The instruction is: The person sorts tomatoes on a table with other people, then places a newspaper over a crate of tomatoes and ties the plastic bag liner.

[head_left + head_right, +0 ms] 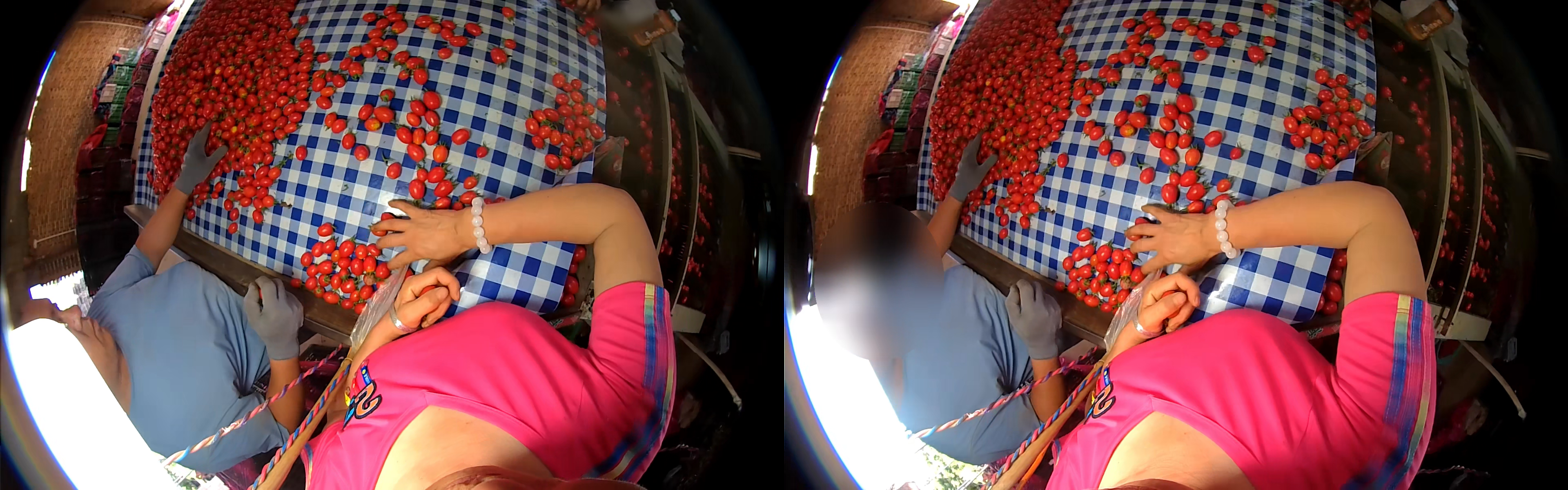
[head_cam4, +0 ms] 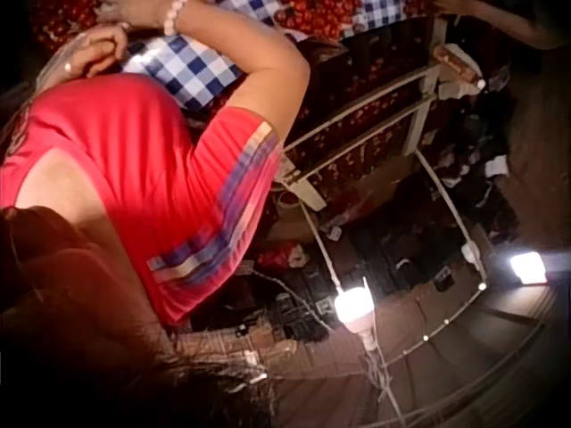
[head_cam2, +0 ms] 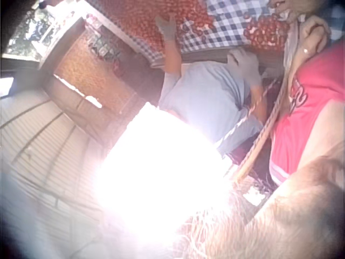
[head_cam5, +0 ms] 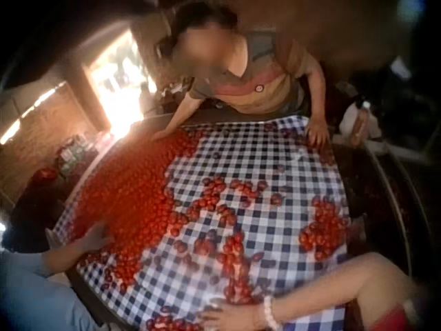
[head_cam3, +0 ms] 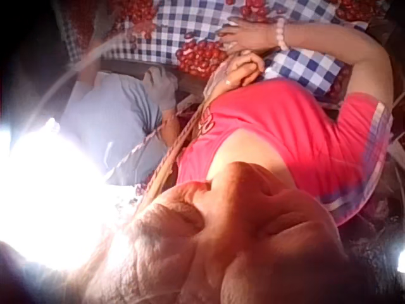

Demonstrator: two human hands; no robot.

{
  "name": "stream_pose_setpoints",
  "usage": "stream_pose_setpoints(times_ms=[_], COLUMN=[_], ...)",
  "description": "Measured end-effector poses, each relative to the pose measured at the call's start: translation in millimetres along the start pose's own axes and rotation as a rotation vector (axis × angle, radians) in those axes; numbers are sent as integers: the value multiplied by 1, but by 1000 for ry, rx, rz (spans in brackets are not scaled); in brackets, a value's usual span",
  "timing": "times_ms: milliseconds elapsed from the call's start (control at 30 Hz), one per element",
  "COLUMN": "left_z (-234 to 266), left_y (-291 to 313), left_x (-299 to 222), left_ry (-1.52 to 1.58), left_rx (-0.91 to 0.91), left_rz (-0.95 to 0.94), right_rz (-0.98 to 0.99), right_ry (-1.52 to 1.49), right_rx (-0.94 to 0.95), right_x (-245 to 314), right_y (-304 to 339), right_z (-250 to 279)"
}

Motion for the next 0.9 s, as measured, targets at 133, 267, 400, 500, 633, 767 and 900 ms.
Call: stream_pose_setpoints(times_ms=[133, 267, 400, 500, 633, 767, 900], left_z=[4, 5, 6, 13, 27, 55, 59], left_y=[0, -2, -3, -2, -8, -4, -2], left_x=[3, 5, 3, 4, 7, 18, 19], left_ry=[9, 36, 88, 129, 161, 318, 385], left_rx=[17, 7, -28, -96, -360, -610, -652], left_rz=[-45, -94, -126, -157, -78, -80, -56], right_rz=[-44, -247, -474, -748, -1246, -984, -880], right_ry=[118, 63, 175, 189, 768, 498, 416], right_rx=[176, 236, 220, 163, 313, -226, -348], right_x=[-12, -41, -69, -100, -152, -165, -196], right_y=[35, 116, 192, 250, 319, 197, 112], right_z=[25, 63, 107, 139, 174, 161, 139])
Point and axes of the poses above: each hand's wrist, its own y-axis away from the middle knuckle, its own z-axis out of the back of the hand, x = y × z, the point moved 7 cm from there along -y, towards the middle knuckle, and after that the axes turned 2 degrees about z, right-handed, at the moved point
